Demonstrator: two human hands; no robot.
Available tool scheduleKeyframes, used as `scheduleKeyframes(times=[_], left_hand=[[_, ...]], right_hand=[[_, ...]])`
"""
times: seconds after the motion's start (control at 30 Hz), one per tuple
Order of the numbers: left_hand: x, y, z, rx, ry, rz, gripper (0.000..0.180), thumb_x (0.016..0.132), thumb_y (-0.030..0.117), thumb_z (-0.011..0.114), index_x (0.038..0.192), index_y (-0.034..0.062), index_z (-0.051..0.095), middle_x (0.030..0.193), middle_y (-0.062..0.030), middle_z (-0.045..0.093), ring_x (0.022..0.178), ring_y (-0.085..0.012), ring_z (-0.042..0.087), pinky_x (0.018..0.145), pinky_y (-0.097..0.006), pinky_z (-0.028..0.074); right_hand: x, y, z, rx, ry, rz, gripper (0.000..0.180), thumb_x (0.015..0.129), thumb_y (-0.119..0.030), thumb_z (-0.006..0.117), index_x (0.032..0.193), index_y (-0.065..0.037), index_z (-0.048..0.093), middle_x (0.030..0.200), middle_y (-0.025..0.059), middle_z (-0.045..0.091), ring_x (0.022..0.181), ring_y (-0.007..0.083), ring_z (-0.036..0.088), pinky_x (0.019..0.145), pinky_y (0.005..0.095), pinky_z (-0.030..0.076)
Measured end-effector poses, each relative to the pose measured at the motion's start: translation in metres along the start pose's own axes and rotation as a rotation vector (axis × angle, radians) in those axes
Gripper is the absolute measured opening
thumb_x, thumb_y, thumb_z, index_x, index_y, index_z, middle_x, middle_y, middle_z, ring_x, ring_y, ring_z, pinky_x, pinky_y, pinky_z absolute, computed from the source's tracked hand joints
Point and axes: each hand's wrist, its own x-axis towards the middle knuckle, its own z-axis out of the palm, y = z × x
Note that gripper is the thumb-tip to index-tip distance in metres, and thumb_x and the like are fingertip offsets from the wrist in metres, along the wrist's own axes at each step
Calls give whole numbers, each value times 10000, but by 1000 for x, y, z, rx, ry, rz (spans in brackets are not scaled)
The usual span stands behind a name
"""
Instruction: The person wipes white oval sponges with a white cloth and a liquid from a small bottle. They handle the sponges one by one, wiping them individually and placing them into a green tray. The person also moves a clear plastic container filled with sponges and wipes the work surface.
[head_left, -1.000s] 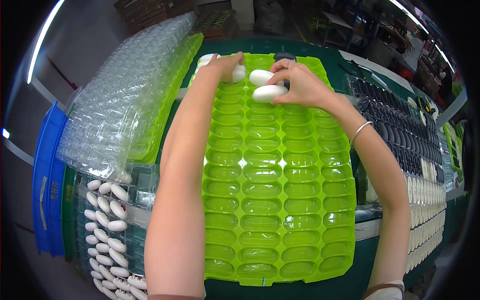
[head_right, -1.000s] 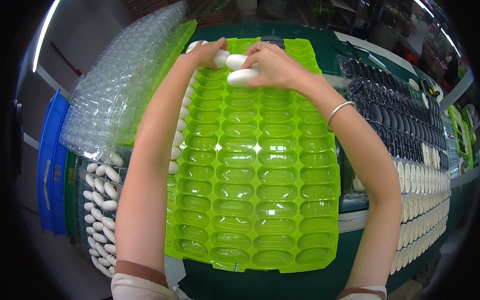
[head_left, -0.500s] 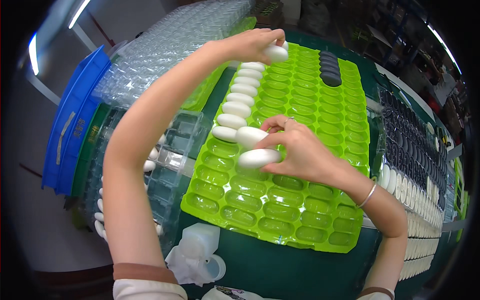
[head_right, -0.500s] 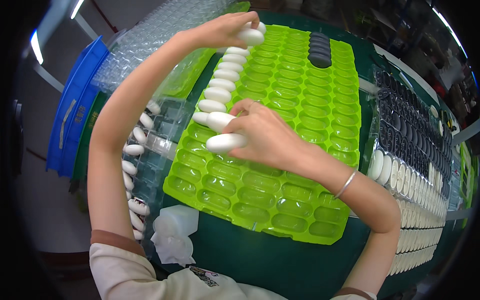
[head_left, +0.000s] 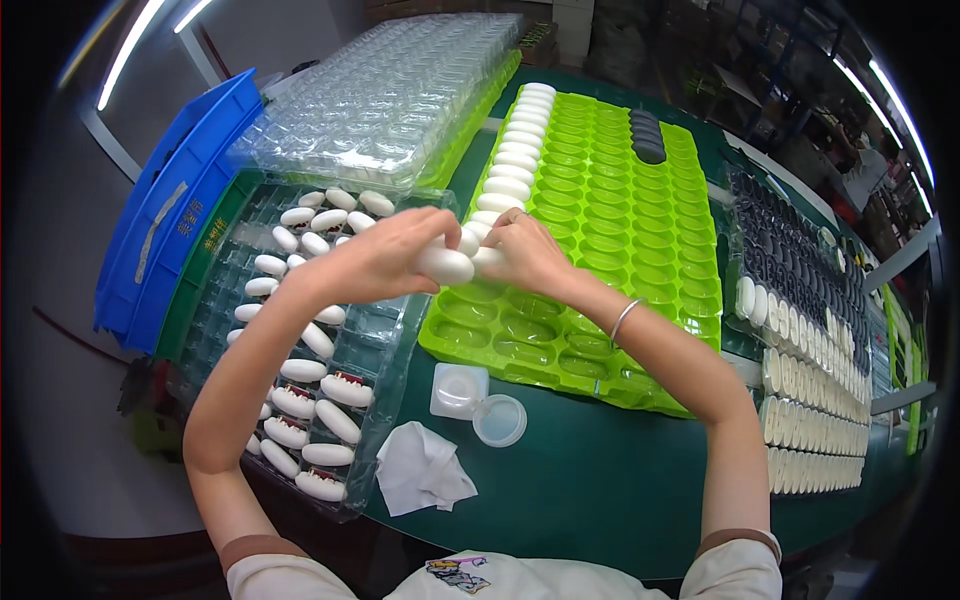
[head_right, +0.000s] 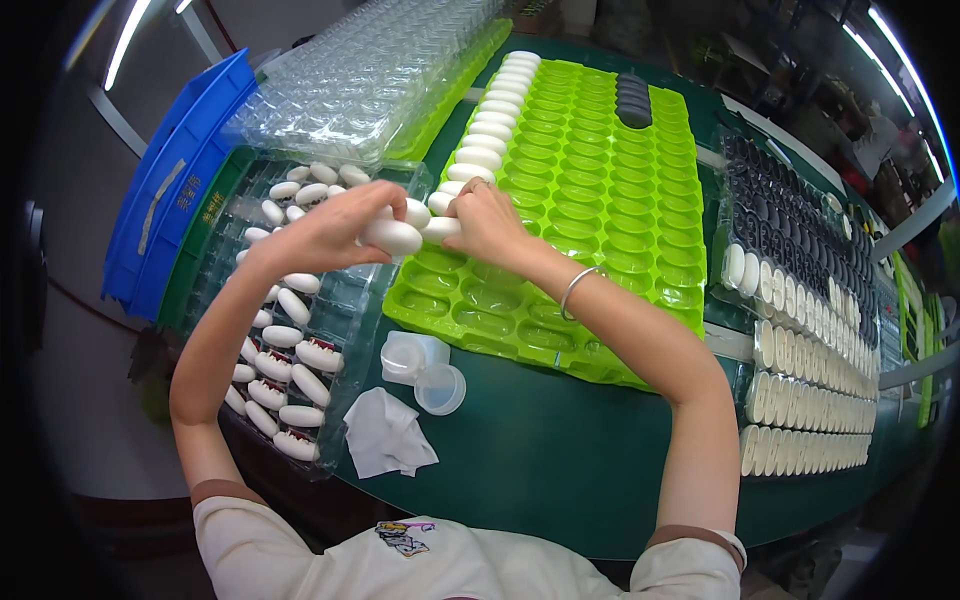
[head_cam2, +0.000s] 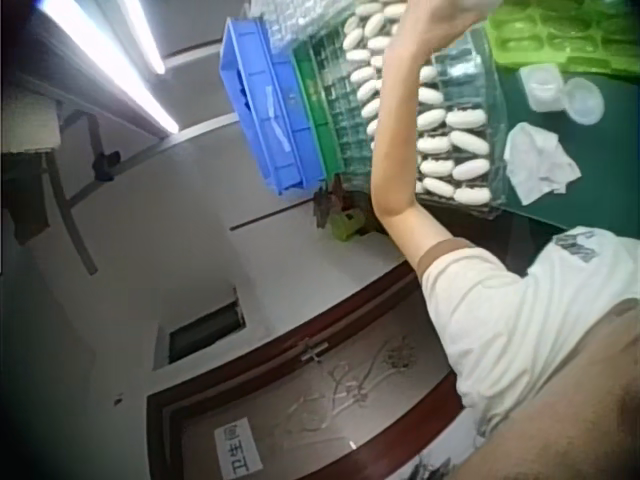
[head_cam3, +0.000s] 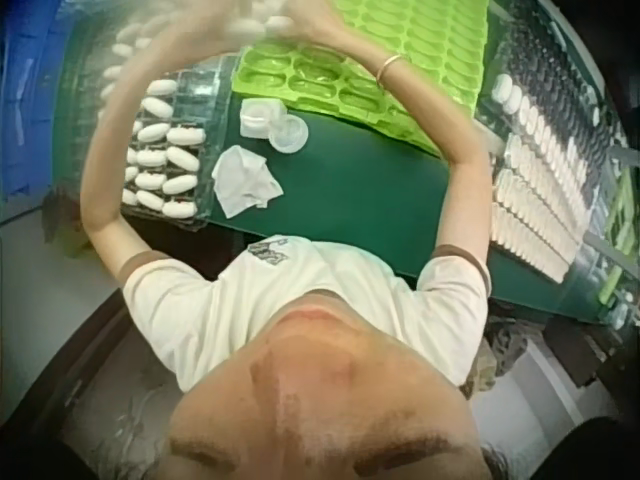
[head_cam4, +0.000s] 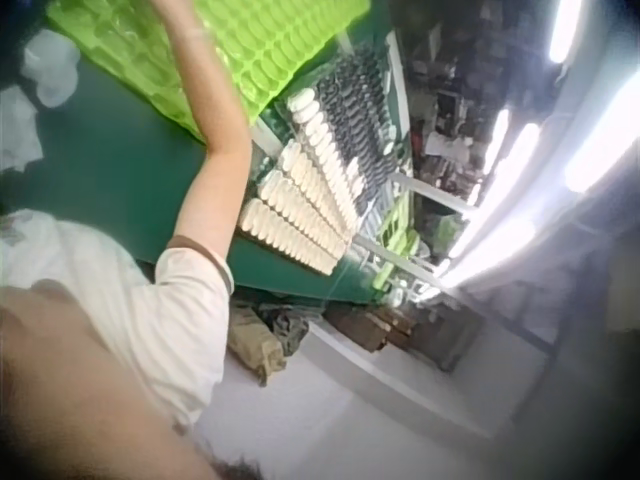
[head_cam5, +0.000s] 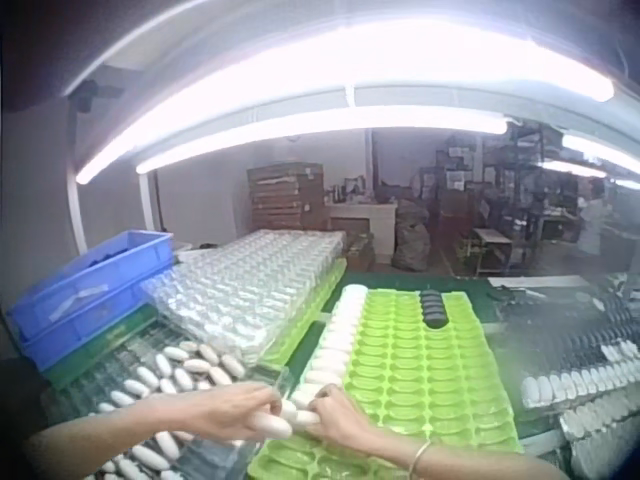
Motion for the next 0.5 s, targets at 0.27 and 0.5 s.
scheduleKeyframes(times=[0.27, 0.5], left_hand=[[1, -17, 72, 222, 135, 199, 384, 646, 47, 699, 952, 72, 468, 990, -97, 517, 963, -298, 507, 835, -394, 410], [2, -23, 87, 192, 115, 199, 500, 665, 86, 704, 1096, 91, 452, 1230, -121, 432, 1156, -291, 422, 961, -409, 355]], right_hand=[[-18, -5, 6, -105, 161, 33, 332, 684, -193, 690, 997, -104, 623, 1091, 112, 528, 1057, 267, 486, 919, 399, 359], [-47, 0, -7, 72, 249, 58, 329, 732, -202, 678, 1036, -116, 588, 1136, 126, 514, 1072, 294, 480, 920, 414, 359]])
